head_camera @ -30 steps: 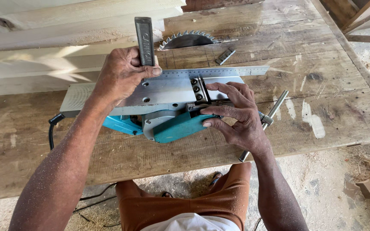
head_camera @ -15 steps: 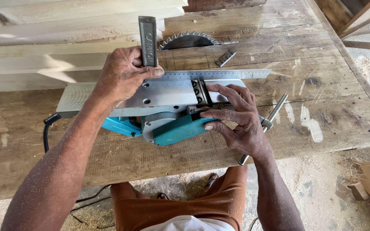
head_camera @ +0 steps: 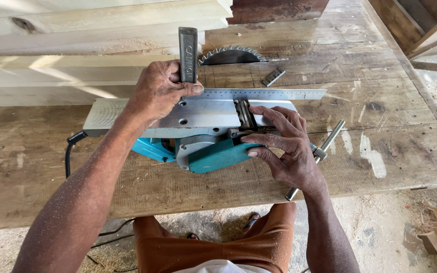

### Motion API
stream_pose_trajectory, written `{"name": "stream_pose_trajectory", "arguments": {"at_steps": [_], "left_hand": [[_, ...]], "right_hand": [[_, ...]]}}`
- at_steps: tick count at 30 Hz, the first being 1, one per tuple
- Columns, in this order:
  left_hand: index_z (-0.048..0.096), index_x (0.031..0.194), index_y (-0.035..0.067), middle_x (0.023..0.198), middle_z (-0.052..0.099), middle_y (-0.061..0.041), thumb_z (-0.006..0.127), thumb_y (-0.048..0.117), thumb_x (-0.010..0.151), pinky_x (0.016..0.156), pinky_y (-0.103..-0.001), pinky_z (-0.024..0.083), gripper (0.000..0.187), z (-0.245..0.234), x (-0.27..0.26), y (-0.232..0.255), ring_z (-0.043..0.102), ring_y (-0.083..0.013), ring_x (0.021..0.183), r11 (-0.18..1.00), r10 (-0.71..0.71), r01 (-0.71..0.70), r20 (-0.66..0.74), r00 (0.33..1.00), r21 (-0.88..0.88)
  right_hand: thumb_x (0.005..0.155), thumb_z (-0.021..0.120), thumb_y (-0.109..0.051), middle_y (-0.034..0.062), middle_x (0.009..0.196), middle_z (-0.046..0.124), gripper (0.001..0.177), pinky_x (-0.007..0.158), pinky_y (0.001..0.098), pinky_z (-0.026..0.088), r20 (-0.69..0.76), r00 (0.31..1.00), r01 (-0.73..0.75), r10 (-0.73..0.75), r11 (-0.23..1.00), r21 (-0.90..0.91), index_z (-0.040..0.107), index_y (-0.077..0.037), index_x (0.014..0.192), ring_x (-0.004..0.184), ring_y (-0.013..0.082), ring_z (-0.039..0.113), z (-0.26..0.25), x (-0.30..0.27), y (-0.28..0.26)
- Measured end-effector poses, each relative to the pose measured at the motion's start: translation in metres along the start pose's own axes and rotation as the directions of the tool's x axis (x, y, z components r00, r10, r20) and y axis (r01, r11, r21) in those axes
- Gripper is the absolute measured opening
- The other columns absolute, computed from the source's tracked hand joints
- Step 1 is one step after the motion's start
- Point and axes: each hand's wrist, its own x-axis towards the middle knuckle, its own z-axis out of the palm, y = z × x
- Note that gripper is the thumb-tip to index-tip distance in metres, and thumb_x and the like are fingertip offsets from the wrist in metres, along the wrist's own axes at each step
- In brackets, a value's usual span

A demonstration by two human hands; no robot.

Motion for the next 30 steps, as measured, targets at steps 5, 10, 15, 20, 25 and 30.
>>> {"name": "stream_pose_trajectory", "arguments": {"at_steps": [5,10,15,20,25,30], "left_hand": [[0.073,0.095,0.007,0.09,0.08,-0.01,0.084,0.018,0.082,0.065,-0.031,0.065,0.02,0.001,-0.001,0.003,0.078,-0.0163,0.08,0.999,-0.002,0.002,-0.012,1.0,0.034],[0.074,0.095,0.007,0.088,0.08,-0.01,0.084,0.019,0.082,0.067,-0.031,0.066,0.021,0.002,-0.002,0.004,0.077,-0.0149,0.081,0.998,0.041,-0.041,-0.01,0.999,0.039],[0.073,0.098,0.008,0.09,0.08,-0.009,0.084,0.019,0.082,0.067,-0.032,0.066,0.023,0.002,-0.003,0.004,0.078,-0.0156,0.081,0.999,0.002,-0.002,-0.01,1.0,0.033],[0.073,0.098,0.007,0.091,0.081,-0.008,0.083,0.02,0.083,0.073,-0.032,0.066,0.022,0.001,-0.002,0.003,0.079,-0.0167,0.086,0.995,0.076,-0.076,0.004,0.997,0.058],[0.073,0.097,0.008,0.092,0.08,-0.008,0.083,0.019,0.082,0.075,-0.034,0.067,0.021,0.004,-0.003,0.001,0.079,-0.0162,0.089,0.997,0.064,-0.064,0.0,0.998,0.046],[0.073,0.097,0.008,0.091,0.08,-0.008,0.083,0.018,0.083,0.073,-0.034,0.067,0.02,0.002,-0.002,0.007,0.079,-0.0167,0.086,0.996,0.072,-0.072,0.007,0.997,0.046]], "right_hand": [[0.079,0.083,-0.032,-0.001,0.15,0.06,0.034,0.115,0.048,0.038,0.006,1.0,0.005,-0.005,1.0,-0.018,0.078,-0.031,0.112,0.136,0.028,0.053,-0.001,0.0,-0.002],[0.08,0.081,-0.033,-0.001,0.151,0.059,0.032,0.115,0.049,0.037,0.016,1.0,0.007,-0.006,0.999,-0.042,0.079,-0.032,0.112,0.139,0.0295,0.05,-0.002,0.0,-0.002],[0.081,0.081,-0.035,-0.0004,0.151,0.058,0.031,0.117,0.05,0.036,0.021,1.0,0.008,-0.007,0.999,-0.043,0.079,-0.031,0.112,0.14,0.0291,0.05,-0.001,-0.002,0.0],[0.091,0.076,-0.023,0.0043,0.151,0.06,0.021,0.117,0.0465,0.045,0.028,0.999,0.042,-0.045,0.993,0.107,0.078,-0.028,0.111,0.14,0.0265,0.054,-0.01,-0.002,0.011],[0.096,0.071,-0.004,0.0096,0.138,0.068,0.028,0.1,0.0391,0.057,-0.103,0.995,-0.016,-0.002,0.986,-0.167,0.076,-0.014,0.122,0.122,0.0248,0.067,-0.028,0.029,0.046],[0.086,0.082,-0.007,0.0108,0.116,0.077,0.029,0.097,0.0431,0.055,-0.007,0.996,-0.086,0.089,0.945,-0.315,0.079,-0.009,0.114,0.109,0.0267,0.07,-0.035,0.061,0.068]]}}
